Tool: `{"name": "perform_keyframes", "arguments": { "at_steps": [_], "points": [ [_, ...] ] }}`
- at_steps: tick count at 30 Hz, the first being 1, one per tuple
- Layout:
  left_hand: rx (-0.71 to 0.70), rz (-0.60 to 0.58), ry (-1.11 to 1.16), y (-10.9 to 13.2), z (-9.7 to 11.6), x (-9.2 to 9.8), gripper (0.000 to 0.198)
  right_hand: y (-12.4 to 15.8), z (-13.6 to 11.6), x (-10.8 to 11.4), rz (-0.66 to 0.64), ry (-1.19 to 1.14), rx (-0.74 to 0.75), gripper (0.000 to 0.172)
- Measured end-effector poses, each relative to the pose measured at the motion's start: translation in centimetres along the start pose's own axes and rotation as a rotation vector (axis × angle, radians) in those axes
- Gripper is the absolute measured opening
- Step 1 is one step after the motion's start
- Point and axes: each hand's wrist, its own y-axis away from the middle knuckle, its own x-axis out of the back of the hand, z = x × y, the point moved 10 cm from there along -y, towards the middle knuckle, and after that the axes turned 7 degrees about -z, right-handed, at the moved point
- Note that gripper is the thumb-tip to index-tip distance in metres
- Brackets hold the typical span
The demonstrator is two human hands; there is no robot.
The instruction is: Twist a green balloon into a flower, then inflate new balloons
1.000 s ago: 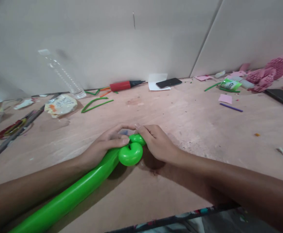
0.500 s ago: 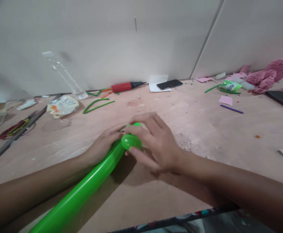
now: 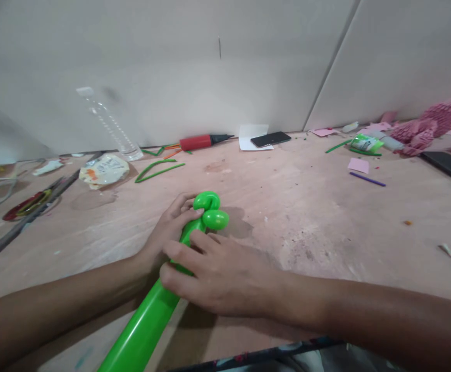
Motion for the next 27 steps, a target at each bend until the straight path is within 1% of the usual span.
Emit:
{"name": "perform_keyframes", "arguments": {
  "at_steps": [3,7,10,11,13,14,15,17,19,21,23,24,25,26,27],
  "points": [
    [-0.016,-0.018,0.008,-0.3,0.2,0.3,0.031,0.7,1.5,0.2,0.111,-0.145,-0.060,0.022],
    [-0.047,-0.065,0.078,-0.8,0.6,0.3,0.029,2.0,3.9,0.8,0.286,-0.480,-0.113,0.035],
    [-0.067,-0.037,0.157,-1.0,0.7,0.6,0.026,2.6,6.2,1.1,0.383,-0.688,-0.236,0.046],
    [-0.071,-0.006,0.180,-1.0,0.7,0.9,0.024,2.8,7.1,1.3,0.427,-0.748,-0.295,0.046],
    [-0.087,0.063,0.203,-0.8,0.5,1.6,0.019,3.3,8.8,1.1,0.507,-0.885,-0.424,0.036],
    [-0.099,0.101,0.198,-0.7,0.5,2.0,0.016,3.6,9.7,0.7,0.539,-0.969,-0.499,0.031],
    [-0.111,0.135,0.178,-0.6,0.4,2.3,0.015,3.9,10.6,-0.1,0.546,-1.060,-0.586,0.027],
    [-0.120,0.185,0.109,-0.4,0.3,2.9,0.014,4.5,12.0,-2.3,0.486,-1.230,-0.777,0.028],
    [-0.110,0.206,0.014,-0.3,0.3,3.1,0.015,4.9,12.5,-4.1,0.376,-1.376,-0.945,0.040],
    [-0.097,0.221,-0.105,-0.3,0.4,3.2,0.012,4.8,11.3,-5.0,0.214,-1.527,-1.035,0.058],
    [-0.089,0.247,-0.198,-0.2,0.7,3.3,0.009,4.1,8.9,-4.4,0.029,-1.583,-1.020,0.066],
    [-0.088,0.254,-0.223,-0.2,0.8,3.3,0.008,3.3,7.8,-3.3,-0.052,-1.504,-0.942,0.061],
    [-0.094,0.246,-0.228,-0.1,0.8,3.1,0.008,2.3,7.2,-1.3,-0.054,-1.309,-0.821,0.048],
    [-0.106,0.223,-0.218,-0.1,0.9,2.8,0.008,1.1,6.6,1.5,0.035,-1.054,-0.643,0.030],
    [-0.122,0.186,-0.203,0.0,1.0,2.3,0.010,-0.2,5.1,3.5,0.056,-0.842,-0.438,0.012]
  ]
}}
